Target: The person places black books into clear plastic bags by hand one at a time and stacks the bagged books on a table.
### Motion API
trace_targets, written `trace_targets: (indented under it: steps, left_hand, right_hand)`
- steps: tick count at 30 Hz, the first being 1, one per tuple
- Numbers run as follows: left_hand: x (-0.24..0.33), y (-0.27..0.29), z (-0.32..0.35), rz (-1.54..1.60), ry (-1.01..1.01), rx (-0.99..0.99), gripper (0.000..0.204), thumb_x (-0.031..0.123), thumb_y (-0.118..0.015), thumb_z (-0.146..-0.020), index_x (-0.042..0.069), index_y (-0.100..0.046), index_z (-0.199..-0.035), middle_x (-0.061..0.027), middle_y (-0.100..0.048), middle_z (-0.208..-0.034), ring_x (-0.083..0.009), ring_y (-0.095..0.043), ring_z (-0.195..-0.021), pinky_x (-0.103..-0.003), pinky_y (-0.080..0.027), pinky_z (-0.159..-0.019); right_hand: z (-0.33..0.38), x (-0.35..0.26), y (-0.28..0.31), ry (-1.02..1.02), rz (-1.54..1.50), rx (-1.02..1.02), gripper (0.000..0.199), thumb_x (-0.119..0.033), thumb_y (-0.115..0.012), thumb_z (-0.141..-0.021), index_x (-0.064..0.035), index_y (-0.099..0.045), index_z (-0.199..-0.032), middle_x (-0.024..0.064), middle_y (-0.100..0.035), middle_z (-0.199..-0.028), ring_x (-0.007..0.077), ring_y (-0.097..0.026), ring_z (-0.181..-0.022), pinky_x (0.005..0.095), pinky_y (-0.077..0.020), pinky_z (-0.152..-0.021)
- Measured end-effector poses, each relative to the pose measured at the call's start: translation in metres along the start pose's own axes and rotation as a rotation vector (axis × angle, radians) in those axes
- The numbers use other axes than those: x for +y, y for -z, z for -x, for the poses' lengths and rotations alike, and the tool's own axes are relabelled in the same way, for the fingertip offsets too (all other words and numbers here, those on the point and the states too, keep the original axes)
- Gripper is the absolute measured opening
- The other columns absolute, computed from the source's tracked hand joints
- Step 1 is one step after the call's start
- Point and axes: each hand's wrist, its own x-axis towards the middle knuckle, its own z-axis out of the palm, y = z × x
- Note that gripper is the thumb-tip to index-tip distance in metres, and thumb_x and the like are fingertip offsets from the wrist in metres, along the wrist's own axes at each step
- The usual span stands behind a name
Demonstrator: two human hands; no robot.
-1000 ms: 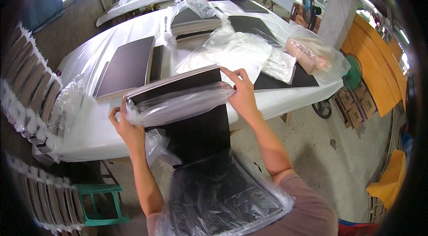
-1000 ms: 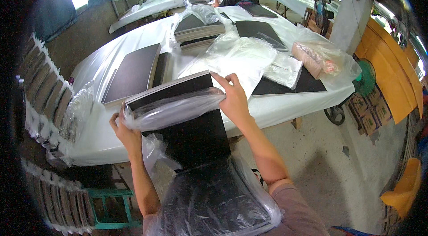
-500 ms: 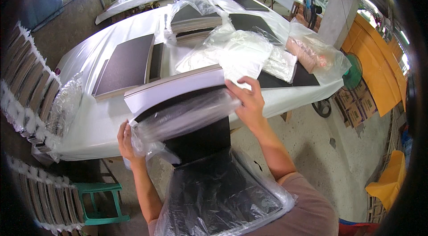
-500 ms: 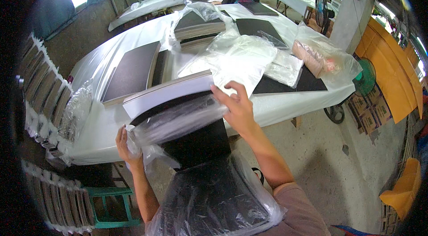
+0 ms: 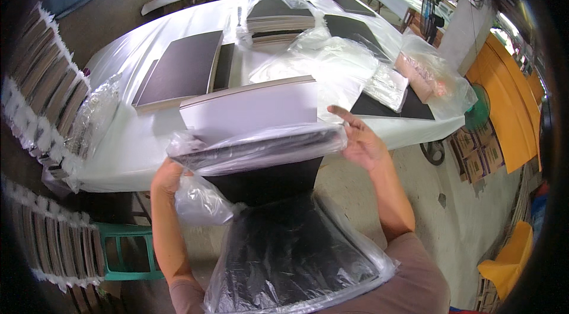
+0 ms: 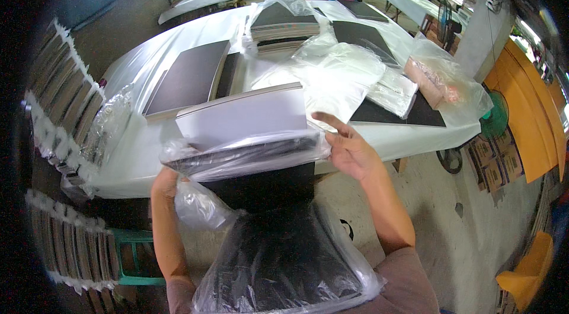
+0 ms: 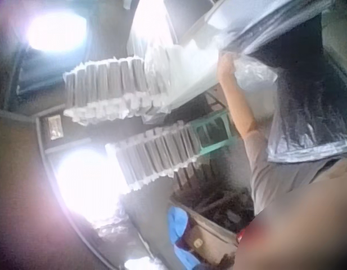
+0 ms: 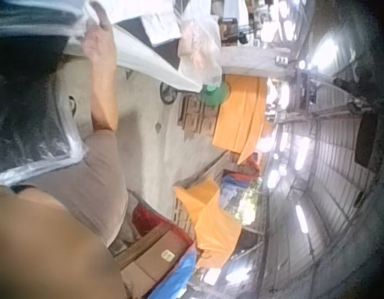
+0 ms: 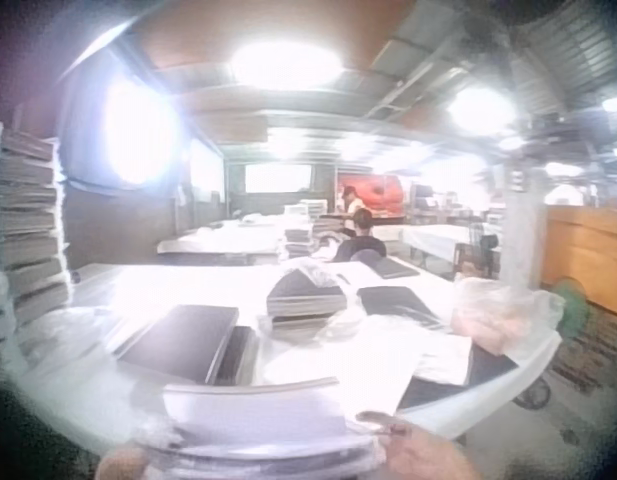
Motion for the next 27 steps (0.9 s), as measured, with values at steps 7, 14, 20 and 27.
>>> trace_targets:
  steps: [7, 14, 20, 27]
  left_hand:
    - [-0.079, -0.007, 0.025, 0.211, 0.104, -0.046, 0.022, 0.008, -0.056, -0.069, 0.004, -0.054, -0.09, -0.0022, -0.051, -0.07, -0.0104, -0.041, -0.056, -0.024, -0.031, -0.046]
    - [-0.22, -0.019, 0.045, 0.175, 0.603, 0.239, 0.033, 0.023, -0.061, -0.072, 0.002, -0.051, -0.095, -0.0082, -0.052, -0.078, -0.0182, -0.047, -0.063, -0.027, -0.036, -0.051]
    - [-0.253, -0.035, 0.059, 0.578, 0.565, 0.373, 0.04, 0.033, -0.063, -0.072, 0.003, -0.051, -0.095, -0.008, -0.051, -0.076, -0.0177, -0.047, -0.063, -0.027, -0.036, -0.05]
    - [-0.21, -0.018, 0.029, 0.052, 0.543, 0.362, 0.048, 0.041, -0.065, -0.071, 0.003, -0.051, -0.098, -0.0034, -0.047, -0.068, -0.0116, -0.043, -0.055, -0.026, -0.033, -0.043]
  right_hand:
    - [0.036, 0.094, 0.129, -0.256, -0.17, 0.048, 0.027, -0.013, -0.056, -0.078, -0.0109, -0.051, -0.104, 0.0039, -0.058, -0.097, 0.0159, -0.054, -0.087, 0.0309, -0.043, -0.064]
    - [0.045, 0.172, 0.189, -0.315, 0.501, 0.368, 0.027, -0.009, -0.055, -0.073, -0.0115, -0.054, -0.1, 0.0063, -0.056, -0.085, 0.0176, -0.049, -0.081, 0.0329, -0.0409, -0.065]
    - [0.055, 0.193, 0.224, -0.367, 0.597, 0.45, 0.027, -0.009, -0.056, -0.071, -0.0112, -0.054, -0.098, 0.005, -0.054, -0.082, 0.0166, -0.047, -0.077, 0.0312, -0.0391, -0.064]
    - [0.072, 0.189, 0.277, -0.148, 0.672, 0.682, 0.027, -0.008, -0.058, -0.068, -0.0108, -0.054, -0.095, 0.0034, -0.052, -0.078, 0.0154, -0.045, -0.072, 0.0292, -0.0371, -0.063]
